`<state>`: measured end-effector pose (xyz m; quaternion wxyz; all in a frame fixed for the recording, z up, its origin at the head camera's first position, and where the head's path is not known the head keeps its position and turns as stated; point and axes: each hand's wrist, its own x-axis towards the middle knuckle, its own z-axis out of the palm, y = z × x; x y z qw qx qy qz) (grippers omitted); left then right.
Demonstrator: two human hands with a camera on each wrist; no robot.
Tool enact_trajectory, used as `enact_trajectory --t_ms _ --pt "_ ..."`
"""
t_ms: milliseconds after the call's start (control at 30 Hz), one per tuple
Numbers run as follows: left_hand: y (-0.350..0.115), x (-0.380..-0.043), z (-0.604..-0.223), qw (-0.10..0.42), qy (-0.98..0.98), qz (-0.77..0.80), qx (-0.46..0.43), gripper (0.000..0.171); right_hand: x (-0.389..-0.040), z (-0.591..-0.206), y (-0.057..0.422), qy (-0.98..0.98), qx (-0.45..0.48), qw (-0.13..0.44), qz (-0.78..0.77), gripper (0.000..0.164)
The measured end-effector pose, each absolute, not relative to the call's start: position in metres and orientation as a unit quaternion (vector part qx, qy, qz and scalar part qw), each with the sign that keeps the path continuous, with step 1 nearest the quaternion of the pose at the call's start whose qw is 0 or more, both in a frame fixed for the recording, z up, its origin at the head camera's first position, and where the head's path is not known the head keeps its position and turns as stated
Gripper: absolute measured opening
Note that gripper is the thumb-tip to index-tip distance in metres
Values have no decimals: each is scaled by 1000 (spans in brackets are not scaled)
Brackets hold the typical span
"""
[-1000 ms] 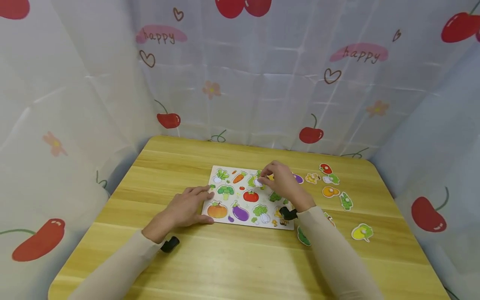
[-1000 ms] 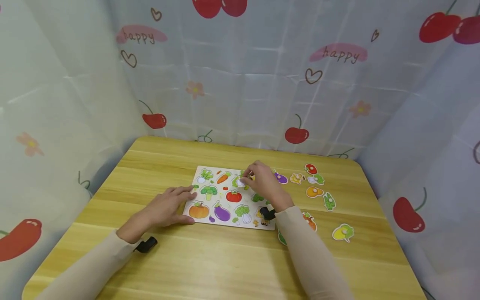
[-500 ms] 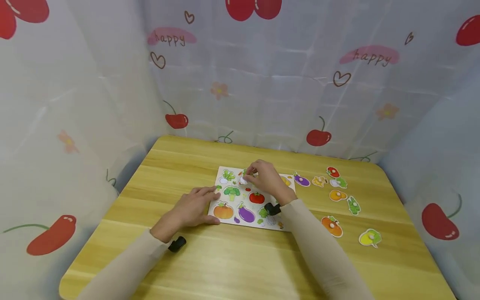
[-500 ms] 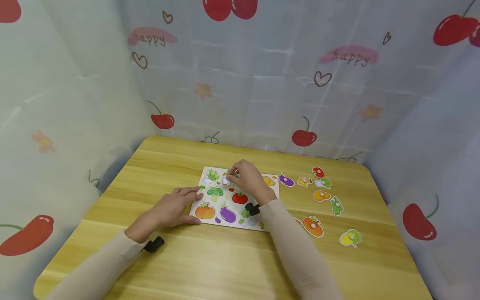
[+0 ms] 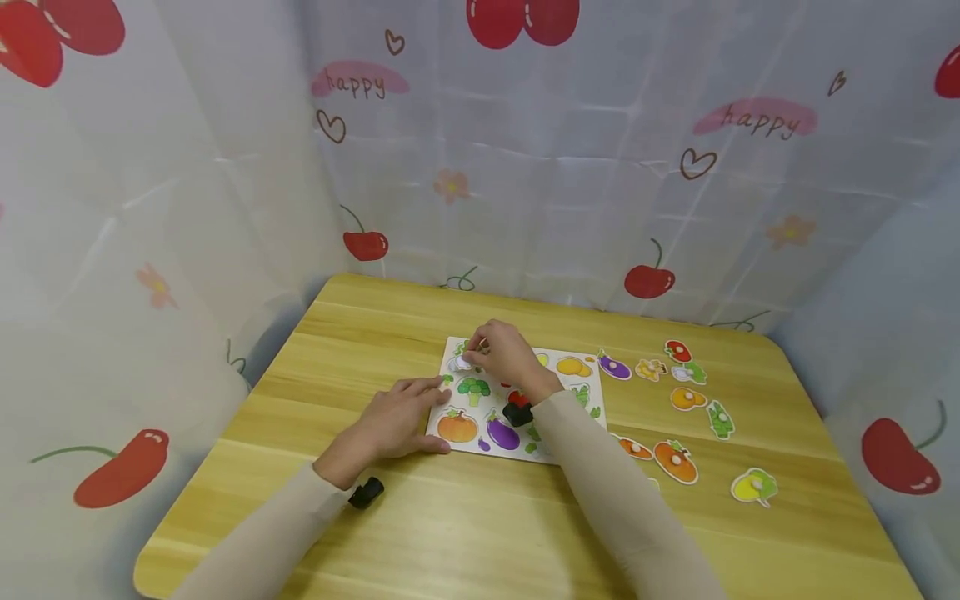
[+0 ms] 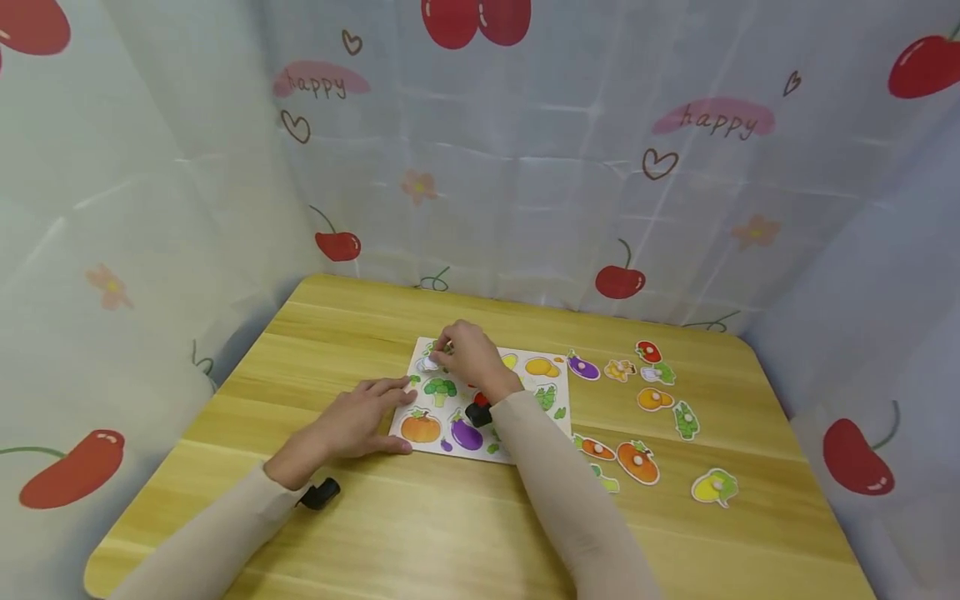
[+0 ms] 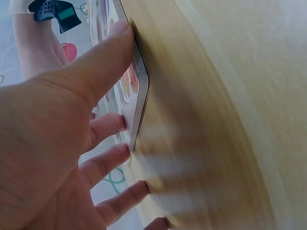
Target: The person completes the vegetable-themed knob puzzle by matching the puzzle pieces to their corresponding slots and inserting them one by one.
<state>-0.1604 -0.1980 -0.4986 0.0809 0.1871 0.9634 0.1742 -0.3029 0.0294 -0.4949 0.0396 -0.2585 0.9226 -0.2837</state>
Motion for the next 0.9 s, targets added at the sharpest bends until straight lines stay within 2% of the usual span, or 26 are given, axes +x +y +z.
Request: enact_trajectory --t_ms 900 --pt "-195 -159 -499 86 964 168 188 89 -306 -506 14 929 -252 42 -268 17"
